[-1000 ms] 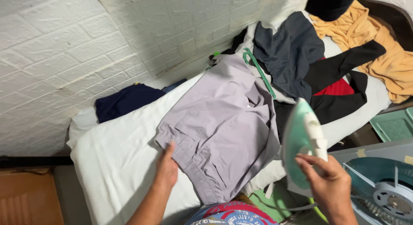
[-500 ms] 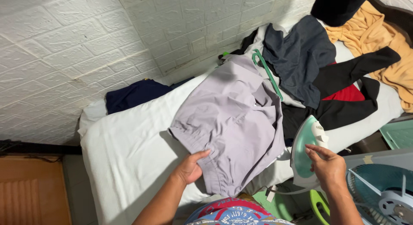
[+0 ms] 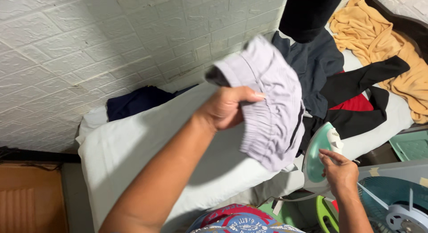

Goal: The person irons a pair of light gray trousers on a white ironing board. They repeatedly smooth the fabric with their hands and move a green and white iron across the legs and waistband, repositioning the garment several times to cover different areas.

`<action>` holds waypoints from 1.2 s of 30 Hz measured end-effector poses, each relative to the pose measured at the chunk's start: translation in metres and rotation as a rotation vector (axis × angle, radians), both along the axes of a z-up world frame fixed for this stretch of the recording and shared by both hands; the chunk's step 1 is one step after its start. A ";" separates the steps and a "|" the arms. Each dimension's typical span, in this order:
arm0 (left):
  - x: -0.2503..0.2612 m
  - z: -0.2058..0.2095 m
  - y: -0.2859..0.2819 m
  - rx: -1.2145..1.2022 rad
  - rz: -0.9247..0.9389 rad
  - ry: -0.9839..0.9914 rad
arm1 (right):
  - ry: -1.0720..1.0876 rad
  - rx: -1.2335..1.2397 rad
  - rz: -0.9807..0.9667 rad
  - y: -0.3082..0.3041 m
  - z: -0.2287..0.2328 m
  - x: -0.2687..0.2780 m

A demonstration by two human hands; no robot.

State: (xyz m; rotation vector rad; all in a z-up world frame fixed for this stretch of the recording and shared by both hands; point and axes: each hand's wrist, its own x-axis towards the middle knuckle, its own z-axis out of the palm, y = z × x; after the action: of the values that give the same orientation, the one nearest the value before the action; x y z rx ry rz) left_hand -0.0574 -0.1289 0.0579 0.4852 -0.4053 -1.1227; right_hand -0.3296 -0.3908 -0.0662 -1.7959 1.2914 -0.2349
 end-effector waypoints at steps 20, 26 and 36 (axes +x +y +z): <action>-0.115 -0.184 0.404 1.112 0.974 0.487 | 0.085 -0.490 0.558 -0.021 -0.073 0.067; -0.118 -0.188 0.411 1.083 0.764 0.445 | 0.248 -0.600 0.841 -0.035 -0.097 0.156; -0.113 -0.163 0.386 1.170 0.752 0.394 | 0.582 -0.562 1.141 -0.008 -0.108 0.246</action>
State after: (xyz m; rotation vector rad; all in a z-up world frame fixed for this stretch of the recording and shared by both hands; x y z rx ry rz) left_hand -0.1700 0.2576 -0.1054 1.2696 0.8054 -0.5789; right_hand -0.0835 -0.3985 -0.1742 -2.9244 0.3387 0.6627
